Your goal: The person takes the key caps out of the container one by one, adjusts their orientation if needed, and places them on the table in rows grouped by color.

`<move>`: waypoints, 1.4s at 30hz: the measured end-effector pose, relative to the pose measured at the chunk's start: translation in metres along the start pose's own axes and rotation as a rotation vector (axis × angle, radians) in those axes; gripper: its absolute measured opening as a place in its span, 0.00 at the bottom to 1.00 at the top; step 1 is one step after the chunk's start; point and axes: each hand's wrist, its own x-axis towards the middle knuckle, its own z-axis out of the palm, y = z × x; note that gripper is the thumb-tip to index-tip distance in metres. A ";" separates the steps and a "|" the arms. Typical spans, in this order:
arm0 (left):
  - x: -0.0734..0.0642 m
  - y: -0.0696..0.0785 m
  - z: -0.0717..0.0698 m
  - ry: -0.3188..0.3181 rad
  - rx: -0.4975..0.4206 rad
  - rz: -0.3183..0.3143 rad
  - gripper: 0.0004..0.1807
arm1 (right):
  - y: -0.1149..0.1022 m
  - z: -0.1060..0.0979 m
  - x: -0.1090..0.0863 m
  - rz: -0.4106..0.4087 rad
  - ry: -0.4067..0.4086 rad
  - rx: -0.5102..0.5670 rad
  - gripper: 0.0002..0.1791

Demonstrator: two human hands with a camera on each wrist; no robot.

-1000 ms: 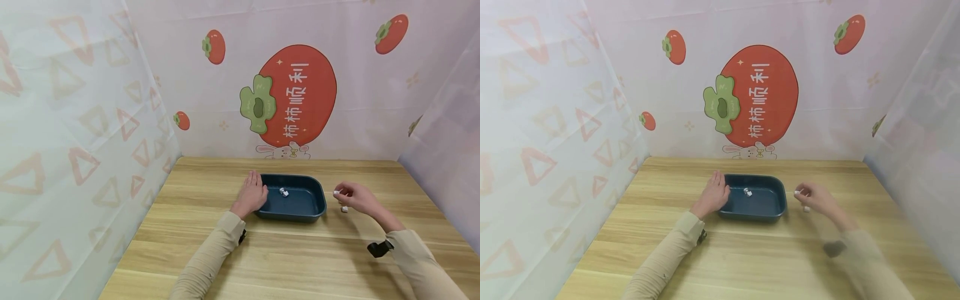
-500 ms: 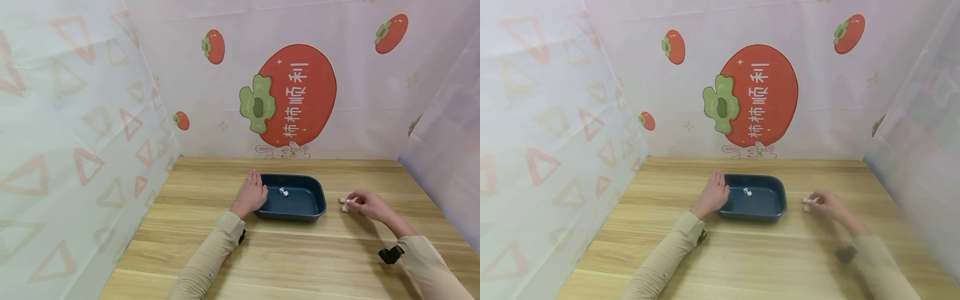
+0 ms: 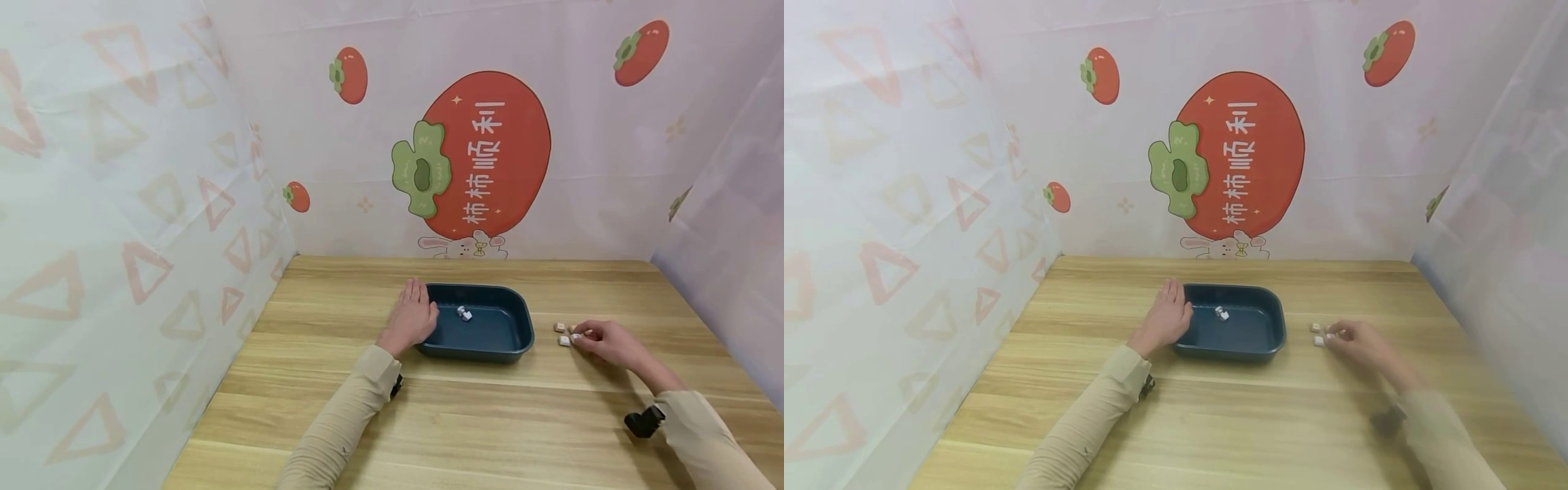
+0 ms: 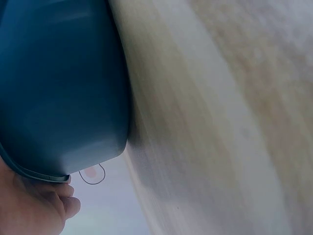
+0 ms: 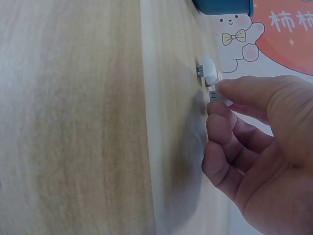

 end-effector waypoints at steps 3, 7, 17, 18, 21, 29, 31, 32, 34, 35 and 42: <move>0.000 0.000 0.001 0.000 0.005 0.004 0.34 | 0.003 0.001 0.000 0.004 -0.004 0.004 0.18; 0.000 0.000 0.001 0.004 0.001 0.008 0.34 | 0.006 0.003 -0.002 -0.005 -0.003 0.017 0.18; 0.000 -0.002 0.001 0.012 -0.007 0.006 0.34 | 0.005 0.002 -0.003 -0.009 -0.002 0.021 0.18; 0.000 -0.002 0.001 0.010 -0.005 0.005 0.34 | 0.005 0.002 -0.003 -0.008 -0.004 0.023 0.18; 0.000 -0.002 0.000 0.004 0.000 0.003 0.34 | 0.002 0.000 -0.004 -0.011 -0.015 0.030 0.18; -0.001 0.000 -0.003 -0.023 0.005 0.003 0.35 | -0.007 -0.007 -0.004 -0.024 0.012 -0.016 0.17; -0.001 0.001 -0.003 -0.030 0.004 0.001 0.35 | -0.010 -0.008 -0.003 -0.029 0.012 -0.029 0.17; -0.001 0.001 -0.002 -0.032 0.005 0.000 0.35 | -0.011 -0.009 -0.002 -0.028 0.010 -0.030 0.17; 0.000 0.001 -0.002 -0.029 -0.001 -0.002 0.35 | -0.016 -0.009 0.000 -0.032 0.007 -0.031 0.18; 0.000 0.001 -0.001 -0.027 -0.003 -0.002 0.35 | -0.019 -0.010 0.002 -0.034 0.007 -0.033 0.18; 0.001 -0.001 0.000 -0.016 -0.009 -0.003 0.35 | -0.044 -0.011 0.009 -0.084 0.020 -0.043 0.18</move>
